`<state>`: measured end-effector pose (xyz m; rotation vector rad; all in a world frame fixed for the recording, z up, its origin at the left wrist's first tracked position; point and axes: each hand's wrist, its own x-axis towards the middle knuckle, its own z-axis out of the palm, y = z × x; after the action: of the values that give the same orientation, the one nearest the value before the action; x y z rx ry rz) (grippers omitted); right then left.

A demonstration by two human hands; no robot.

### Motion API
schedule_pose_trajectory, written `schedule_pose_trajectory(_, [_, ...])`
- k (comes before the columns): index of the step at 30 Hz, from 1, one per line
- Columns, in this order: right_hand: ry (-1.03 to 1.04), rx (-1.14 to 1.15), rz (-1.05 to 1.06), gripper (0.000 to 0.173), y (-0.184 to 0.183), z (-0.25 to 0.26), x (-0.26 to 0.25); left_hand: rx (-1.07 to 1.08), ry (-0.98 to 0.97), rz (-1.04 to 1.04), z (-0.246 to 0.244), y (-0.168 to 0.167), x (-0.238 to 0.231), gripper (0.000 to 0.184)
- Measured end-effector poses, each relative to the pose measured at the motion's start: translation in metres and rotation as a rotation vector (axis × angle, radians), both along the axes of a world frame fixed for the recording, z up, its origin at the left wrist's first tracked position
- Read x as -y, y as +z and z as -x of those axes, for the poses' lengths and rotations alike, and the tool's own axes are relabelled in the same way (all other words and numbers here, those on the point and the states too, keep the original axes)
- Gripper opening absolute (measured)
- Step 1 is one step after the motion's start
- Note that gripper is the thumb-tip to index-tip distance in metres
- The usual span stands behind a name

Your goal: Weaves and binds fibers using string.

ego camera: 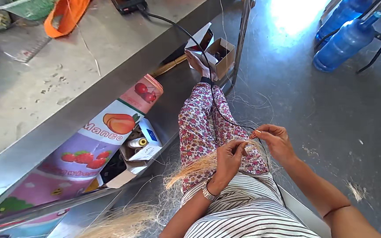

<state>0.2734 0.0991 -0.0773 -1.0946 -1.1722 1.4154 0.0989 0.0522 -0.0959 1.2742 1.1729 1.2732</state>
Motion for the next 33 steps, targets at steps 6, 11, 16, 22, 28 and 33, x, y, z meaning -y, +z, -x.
schedule_pose_trajectory(6, [0.191,-0.075,0.135,0.019,-0.003,-0.003,-0.002,0.088,-0.001,0.158,0.002,0.007,-0.002,0.015])
schedule_pose_trajectory(11, [0.197,-0.127,0.122,0.018,-0.008,0.002,0.000,0.236,-0.038,0.303,0.005,0.009,-0.004,0.016])
schedule_pose_trajectory(16, [0.154,-0.155,0.092,0.016,-0.010,0.003,-0.002,0.306,-0.084,0.367,0.007,0.009,-0.005,0.017])
schedule_pose_trajectory(22, [0.129,-0.096,0.020,0.015,-0.011,0.002,-0.002,0.362,-0.206,0.468,0.010,0.014,-0.010,0.021])
schedule_pose_trajectory(28, [0.123,-0.004,-0.083,0.014,-0.007,0.004,0.002,0.398,-0.230,0.489,0.011,0.021,-0.018,0.026])
schedule_pose_trajectory(33, [0.129,0.030,-0.123,0.016,-0.006,0.004,0.003,0.163,-0.189,0.354,0.016,0.014,-0.015,0.013])
